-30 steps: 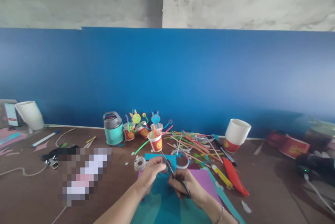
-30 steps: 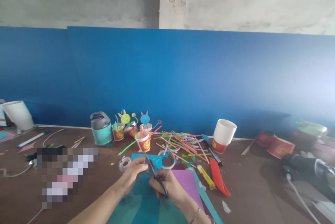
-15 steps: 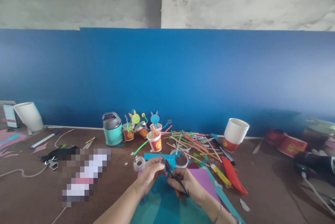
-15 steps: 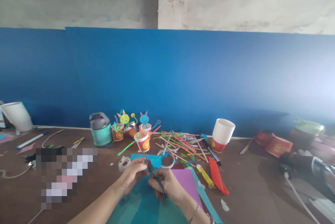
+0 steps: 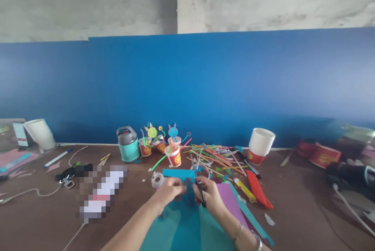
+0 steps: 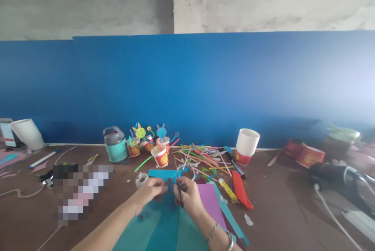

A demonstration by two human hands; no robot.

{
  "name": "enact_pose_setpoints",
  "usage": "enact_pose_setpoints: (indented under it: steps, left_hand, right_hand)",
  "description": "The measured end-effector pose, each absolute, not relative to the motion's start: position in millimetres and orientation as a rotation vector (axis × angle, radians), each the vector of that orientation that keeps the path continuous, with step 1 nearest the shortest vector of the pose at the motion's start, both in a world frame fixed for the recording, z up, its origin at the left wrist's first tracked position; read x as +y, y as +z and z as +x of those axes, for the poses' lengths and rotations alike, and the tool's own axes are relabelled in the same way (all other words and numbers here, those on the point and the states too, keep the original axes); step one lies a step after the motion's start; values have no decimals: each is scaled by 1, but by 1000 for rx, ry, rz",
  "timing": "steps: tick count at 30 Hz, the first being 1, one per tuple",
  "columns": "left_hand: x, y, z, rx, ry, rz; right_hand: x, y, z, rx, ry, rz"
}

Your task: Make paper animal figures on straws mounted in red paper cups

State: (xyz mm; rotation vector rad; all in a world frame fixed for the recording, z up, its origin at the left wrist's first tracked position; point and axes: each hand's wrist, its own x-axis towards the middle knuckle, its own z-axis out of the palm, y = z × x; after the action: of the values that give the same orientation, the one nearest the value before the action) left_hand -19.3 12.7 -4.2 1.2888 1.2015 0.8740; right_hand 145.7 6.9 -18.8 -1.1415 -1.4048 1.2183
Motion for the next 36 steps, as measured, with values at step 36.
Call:
enact_pose_setpoints:
  steps: [36]
  left_hand:
    - [-15,-16,-11,1132,1183,1128]
  right_hand:
    - [-1,-8,145,-1415,1283,-960]
